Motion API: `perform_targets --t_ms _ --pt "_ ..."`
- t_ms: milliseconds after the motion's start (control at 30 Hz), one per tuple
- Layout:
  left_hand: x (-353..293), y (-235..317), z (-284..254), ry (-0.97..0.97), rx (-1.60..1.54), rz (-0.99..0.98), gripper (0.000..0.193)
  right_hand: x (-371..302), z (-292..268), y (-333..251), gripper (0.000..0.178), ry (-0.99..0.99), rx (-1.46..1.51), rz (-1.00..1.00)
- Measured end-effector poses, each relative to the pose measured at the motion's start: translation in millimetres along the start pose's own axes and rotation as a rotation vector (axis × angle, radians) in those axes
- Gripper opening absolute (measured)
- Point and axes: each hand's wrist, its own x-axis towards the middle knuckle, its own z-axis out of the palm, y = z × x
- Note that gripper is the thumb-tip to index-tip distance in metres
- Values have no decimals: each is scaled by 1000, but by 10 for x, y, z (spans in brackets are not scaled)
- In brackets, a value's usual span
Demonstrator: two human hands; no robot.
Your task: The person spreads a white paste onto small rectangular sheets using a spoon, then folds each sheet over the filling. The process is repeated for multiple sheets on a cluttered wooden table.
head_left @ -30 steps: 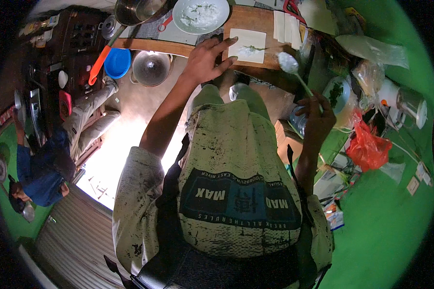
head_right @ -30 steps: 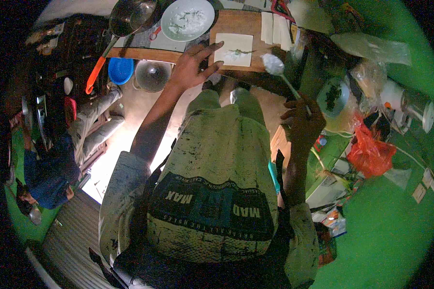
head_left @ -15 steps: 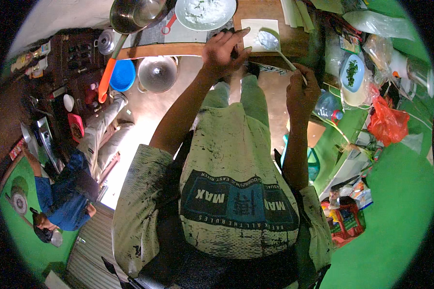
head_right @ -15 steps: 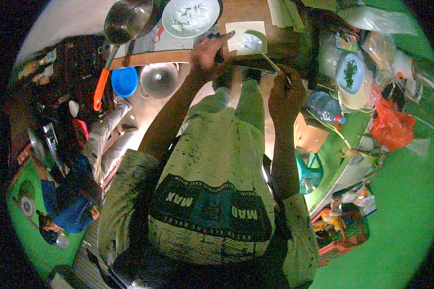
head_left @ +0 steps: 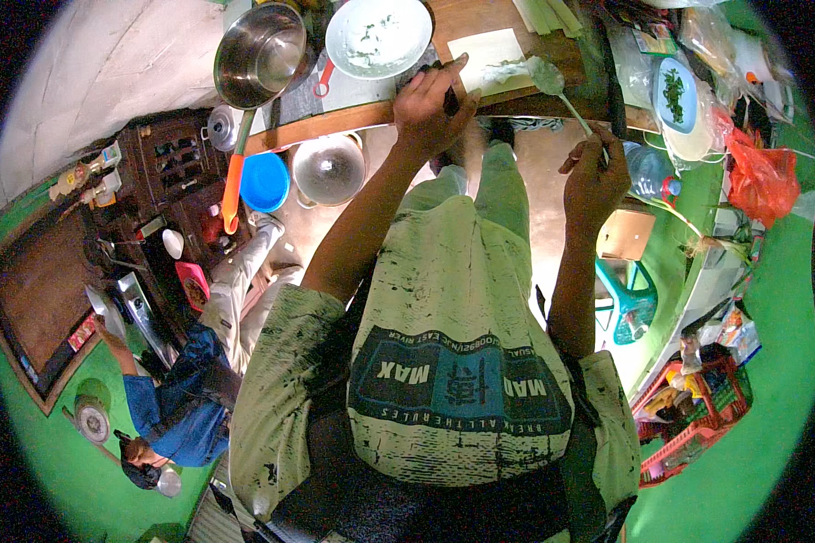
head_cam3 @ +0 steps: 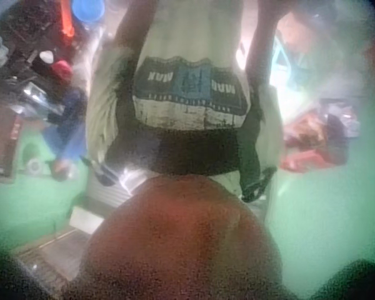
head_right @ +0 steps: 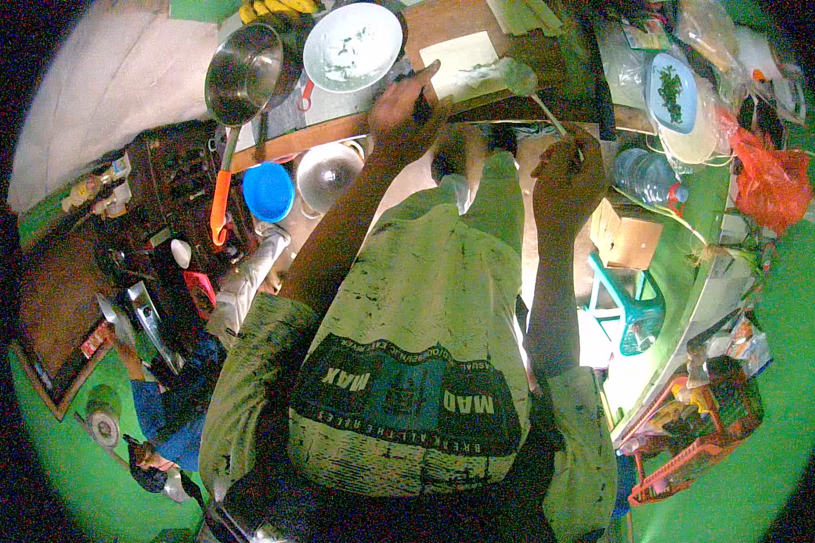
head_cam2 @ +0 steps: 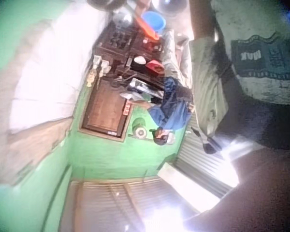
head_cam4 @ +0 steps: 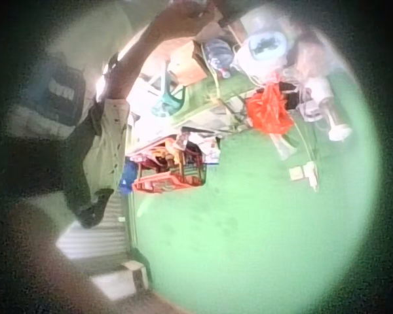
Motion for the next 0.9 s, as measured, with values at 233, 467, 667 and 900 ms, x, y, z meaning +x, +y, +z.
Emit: perform_targets --t_ms 233,467,667,900 --pt "16 -20 -128 -153 -156 -97 61 18 -21 -17 24 -6 172 -63" --pt "15 -4 -131 -170 -156 -138 63 48 -75 -258 22 -51 583 122" --pt "3 -38 -136 -171 -146 -131 64 15 -29 -29 25 -45 439 59" --pt "3 -34 -173 -268 -146 -244 65 -220 258 16 27 -10 -226 -539"
